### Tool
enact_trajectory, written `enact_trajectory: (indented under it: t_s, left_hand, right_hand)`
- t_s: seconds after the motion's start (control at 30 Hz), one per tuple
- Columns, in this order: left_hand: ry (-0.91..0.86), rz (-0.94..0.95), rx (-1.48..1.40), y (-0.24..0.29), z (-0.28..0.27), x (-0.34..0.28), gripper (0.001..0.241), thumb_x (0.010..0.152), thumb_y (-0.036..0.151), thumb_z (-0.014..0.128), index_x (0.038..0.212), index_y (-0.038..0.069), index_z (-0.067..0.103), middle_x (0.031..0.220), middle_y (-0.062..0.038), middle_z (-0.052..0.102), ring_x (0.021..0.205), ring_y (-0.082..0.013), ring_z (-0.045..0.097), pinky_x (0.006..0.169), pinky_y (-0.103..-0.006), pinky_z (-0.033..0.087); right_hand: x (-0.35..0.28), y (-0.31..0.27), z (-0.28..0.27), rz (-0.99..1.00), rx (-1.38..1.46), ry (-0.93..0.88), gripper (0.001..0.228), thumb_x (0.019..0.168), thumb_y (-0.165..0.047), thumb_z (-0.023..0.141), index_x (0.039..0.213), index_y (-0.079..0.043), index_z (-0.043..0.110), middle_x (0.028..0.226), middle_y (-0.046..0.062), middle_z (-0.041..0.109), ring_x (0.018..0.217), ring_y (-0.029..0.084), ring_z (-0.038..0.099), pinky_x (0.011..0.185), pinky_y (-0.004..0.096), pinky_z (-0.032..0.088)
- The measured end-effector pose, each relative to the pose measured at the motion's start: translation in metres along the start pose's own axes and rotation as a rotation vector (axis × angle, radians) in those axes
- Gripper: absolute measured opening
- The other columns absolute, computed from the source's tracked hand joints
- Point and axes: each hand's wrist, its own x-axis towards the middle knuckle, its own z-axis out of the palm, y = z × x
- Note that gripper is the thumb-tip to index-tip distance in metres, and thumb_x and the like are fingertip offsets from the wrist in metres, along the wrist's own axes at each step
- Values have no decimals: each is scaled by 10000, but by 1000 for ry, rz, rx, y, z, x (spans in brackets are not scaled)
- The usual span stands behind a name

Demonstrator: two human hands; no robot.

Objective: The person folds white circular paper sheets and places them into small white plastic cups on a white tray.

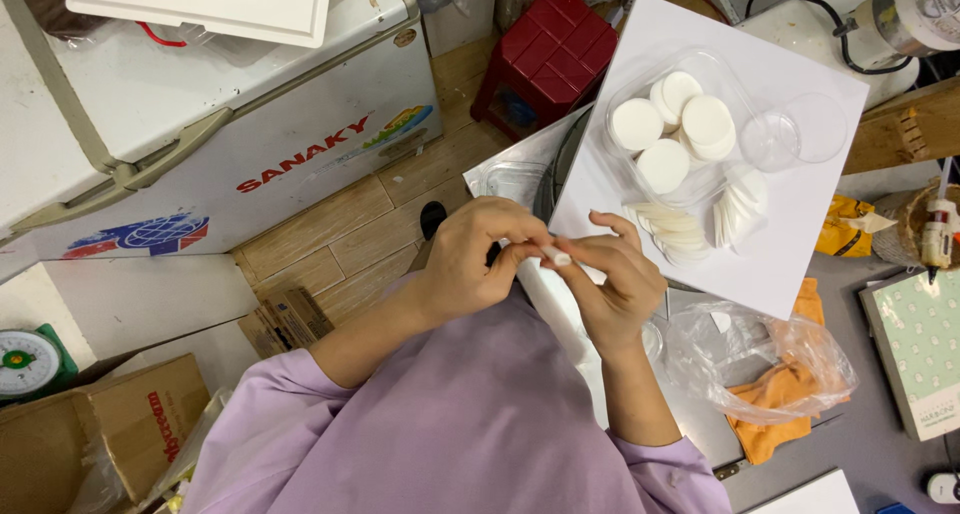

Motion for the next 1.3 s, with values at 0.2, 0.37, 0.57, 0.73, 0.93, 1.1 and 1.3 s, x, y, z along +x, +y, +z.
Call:
enact_trajectory:
  t_s: [0.2,0.37,0.57,0.73,0.93,1.1,1.3]
  left_hand:
    - [-21,-215,-548,0,-1,-9,511,925,-127,709,1001,113,264,938,-113,699,903,-173,678,993,-383,555]
    - [-85,-215,-591,0,0,-15,508,945,-86,727,1007,129,271,971,-128,728,922,-160,688,972,-343,551]
    - [-71,-255,-639,1,3,-19,430,947,-41,745,1114,97,373,1031,-134,692,979,-187,698,914,-304,574]
    - [-59,-239,-620,0,3,-23,420,964,-30,733,1095,106,358,1012,-123,692,959,-168,683,958,-344,573]
    - [33,-185,-510,-3,7,-26,455,956,-62,741,1041,117,331,957,-127,721,933,-159,699,1034,-422,556]
    - [-30,-491,-676,-6,-1,-20,456,878,-68,803,970,115,396,910,-111,749,884,-163,774,829,-346,656]
    - [-30,-426,-682,-4,-5,-20,441,890,-59,793,1051,97,413,994,-96,709,978,-144,713,947,-301,580]
  right_hand:
    - [-6,2,-1,-31,336,-11,314,771,-173,887,956,-10,693,944,115,718,896,221,690,1032,456,527]
    - [-10,-3,-7,17,348,-7,223,798,-104,877,917,-19,709,876,102,723,838,197,698,879,378,519]
    - [-3,-10,-12,-13,227,-17,195,811,-62,860,919,-22,703,893,90,730,837,185,689,869,368,510]
    - [2,-19,-10,-55,161,-48,194,810,-63,857,921,-26,703,893,82,736,833,185,705,954,403,509]
    - [2,-21,-7,-55,93,-28,290,754,-141,887,917,-7,688,873,89,732,810,190,691,926,400,534]
    - [2,-15,-6,-50,91,0,195,807,-66,864,900,-17,700,841,68,731,768,181,675,944,411,541]
    - [7,-17,0,-102,46,-10,200,807,-59,870,880,-23,688,834,76,728,744,183,672,918,399,543]
